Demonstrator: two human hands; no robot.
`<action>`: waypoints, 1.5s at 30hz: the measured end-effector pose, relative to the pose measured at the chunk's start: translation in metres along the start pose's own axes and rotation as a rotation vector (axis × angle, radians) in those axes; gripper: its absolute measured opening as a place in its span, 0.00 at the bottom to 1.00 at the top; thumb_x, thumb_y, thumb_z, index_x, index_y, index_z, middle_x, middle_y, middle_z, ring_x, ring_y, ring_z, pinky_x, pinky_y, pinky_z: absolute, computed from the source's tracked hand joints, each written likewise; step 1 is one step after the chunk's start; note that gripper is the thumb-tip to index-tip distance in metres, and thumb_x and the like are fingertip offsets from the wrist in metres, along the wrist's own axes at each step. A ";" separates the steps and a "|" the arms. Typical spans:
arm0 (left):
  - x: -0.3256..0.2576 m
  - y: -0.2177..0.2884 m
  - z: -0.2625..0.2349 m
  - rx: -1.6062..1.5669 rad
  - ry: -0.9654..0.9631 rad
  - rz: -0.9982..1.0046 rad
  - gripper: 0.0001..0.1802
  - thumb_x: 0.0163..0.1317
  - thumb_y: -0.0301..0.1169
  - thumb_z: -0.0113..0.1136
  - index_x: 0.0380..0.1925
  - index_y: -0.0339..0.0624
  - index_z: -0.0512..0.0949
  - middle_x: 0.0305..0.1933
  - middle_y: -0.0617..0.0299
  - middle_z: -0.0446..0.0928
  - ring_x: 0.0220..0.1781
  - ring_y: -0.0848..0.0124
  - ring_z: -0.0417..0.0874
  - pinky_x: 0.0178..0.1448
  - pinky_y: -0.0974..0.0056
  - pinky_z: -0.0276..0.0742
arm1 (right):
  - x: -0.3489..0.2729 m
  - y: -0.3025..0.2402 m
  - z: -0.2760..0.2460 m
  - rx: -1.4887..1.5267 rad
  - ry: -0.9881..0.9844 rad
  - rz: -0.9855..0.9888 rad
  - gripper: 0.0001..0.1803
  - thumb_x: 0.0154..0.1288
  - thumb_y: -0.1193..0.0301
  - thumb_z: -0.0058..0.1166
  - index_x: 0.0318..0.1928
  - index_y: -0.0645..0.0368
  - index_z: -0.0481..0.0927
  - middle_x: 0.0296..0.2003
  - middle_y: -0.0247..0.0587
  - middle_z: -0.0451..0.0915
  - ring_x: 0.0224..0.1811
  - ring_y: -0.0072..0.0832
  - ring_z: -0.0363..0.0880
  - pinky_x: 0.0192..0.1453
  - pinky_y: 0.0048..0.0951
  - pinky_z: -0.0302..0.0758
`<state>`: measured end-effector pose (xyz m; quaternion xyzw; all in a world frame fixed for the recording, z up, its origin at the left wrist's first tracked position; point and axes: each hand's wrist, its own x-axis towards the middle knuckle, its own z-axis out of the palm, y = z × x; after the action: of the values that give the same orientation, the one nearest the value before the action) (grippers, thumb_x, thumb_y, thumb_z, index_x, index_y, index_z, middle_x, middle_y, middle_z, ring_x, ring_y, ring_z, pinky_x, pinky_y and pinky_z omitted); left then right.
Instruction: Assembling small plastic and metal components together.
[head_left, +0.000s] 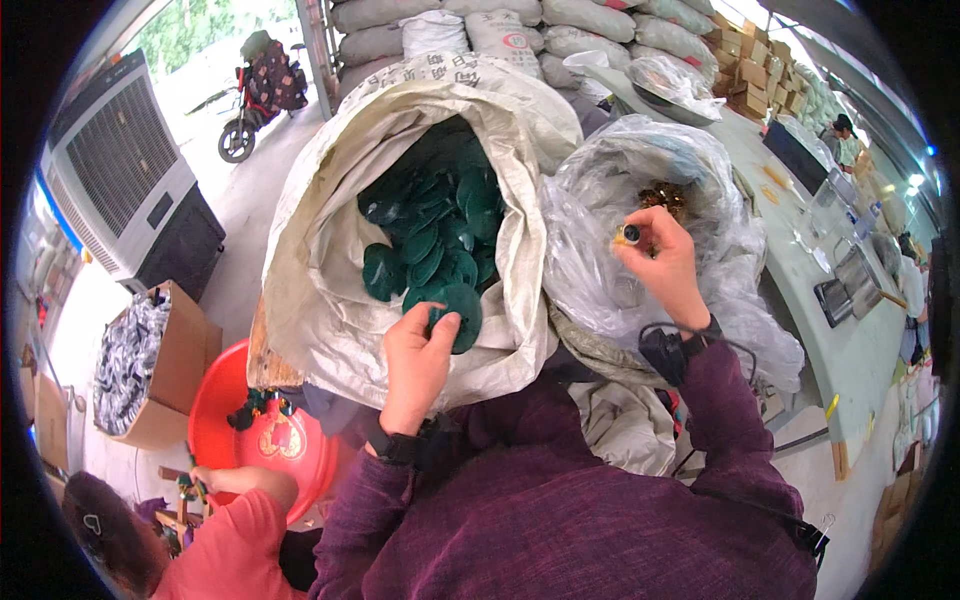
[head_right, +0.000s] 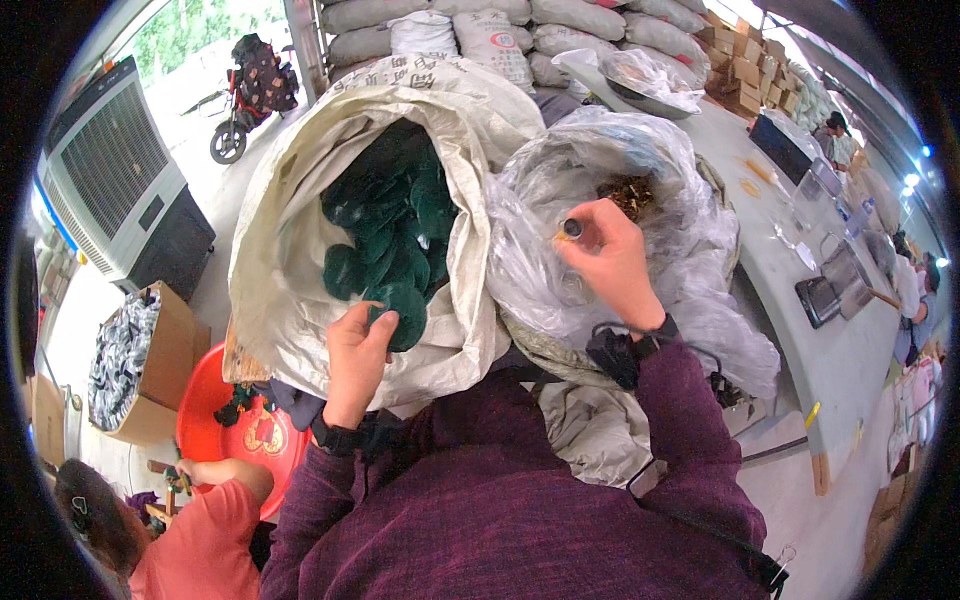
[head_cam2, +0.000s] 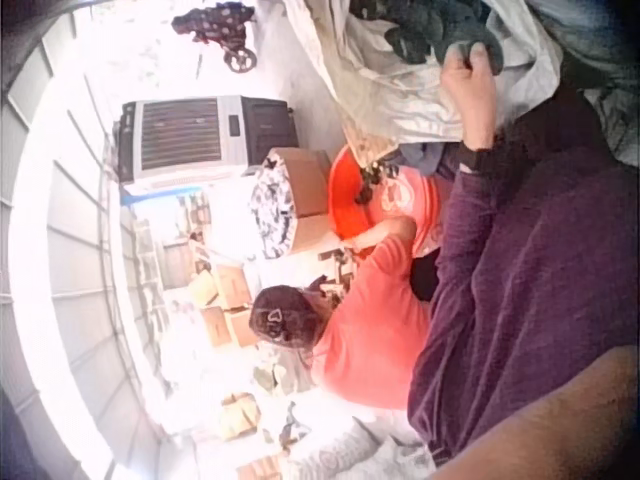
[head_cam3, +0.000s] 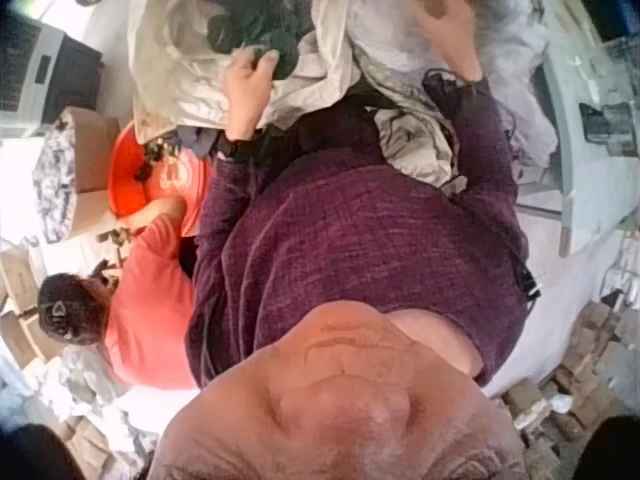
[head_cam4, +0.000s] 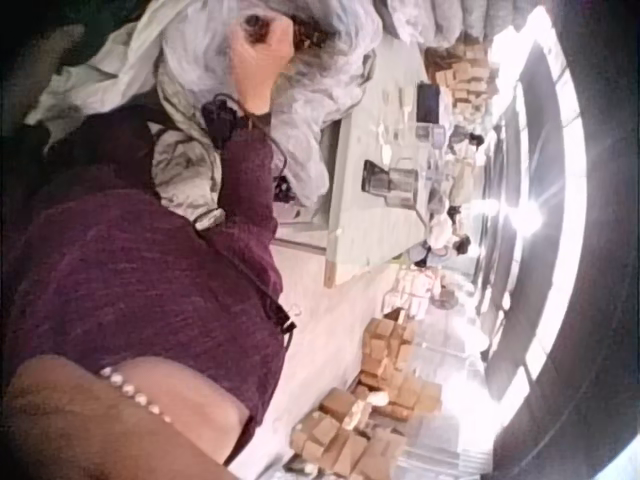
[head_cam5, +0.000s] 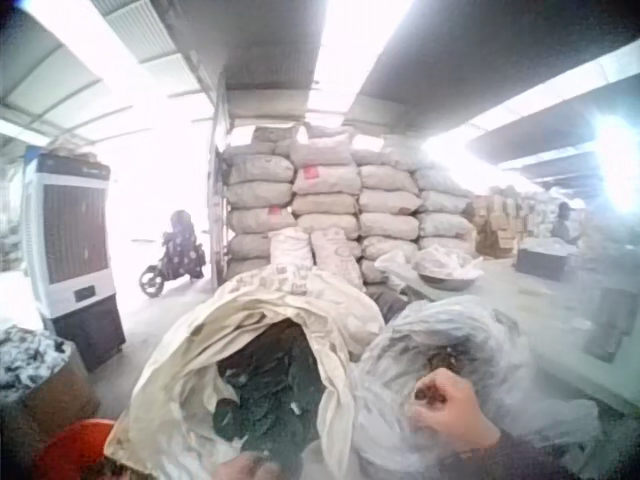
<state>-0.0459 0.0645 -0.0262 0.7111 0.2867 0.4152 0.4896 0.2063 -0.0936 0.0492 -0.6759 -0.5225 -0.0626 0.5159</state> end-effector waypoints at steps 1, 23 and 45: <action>-0.003 0.003 0.004 -0.126 -0.008 -0.023 0.07 0.57 0.27 0.58 0.30 0.33 0.75 0.18 0.66 0.70 0.22 0.82 0.67 0.26 0.71 0.65 | -0.003 -0.012 0.003 -0.158 -0.062 -0.145 0.14 0.48 0.78 0.60 0.37 0.63 0.74 0.31 0.35 0.74 0.29 0.22 0.73 0.34 0.22 0.70; -0.049 0.025 0.010 0.237 0.028 0.376 0.10 0.51 0.20 0.59 0.33 0.35 0.70 0.20 0.48 0.72 0.20 0.51 0.76 0.23 0.54 0.69 | -0.059 -0.079 0.080 -0.227 -0.579 -0.323 0.15 0.51 0.72 0.59 0.38 0.64 0.73 0.27 0.46 0.73 0.28 0.46 0.75 0.30 0.40 0.72; -0.063 0.021 0.000 0.425 -0.030 0.499 0.17 0.44 0.16 0.54 0.38 0.32 0.70 0.26 0.47 0.72 0.24 0.50 0.76 0.27 0.53 0.71 | -0.055 -0.092 0.101 -0.261 -0.708 -0.219 0.09 0.51 0.74 0.55 0.27 0.66 0.70 0.24 0.54 0.75 0.28 0.53 0.76 0.31 0.46 0.72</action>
<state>-0.0771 0.0056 -0.0261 0.8518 0.1763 0.4428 0.2177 0.0650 -0.0585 0.0266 -0.6560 -0.7247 0.0537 0.2038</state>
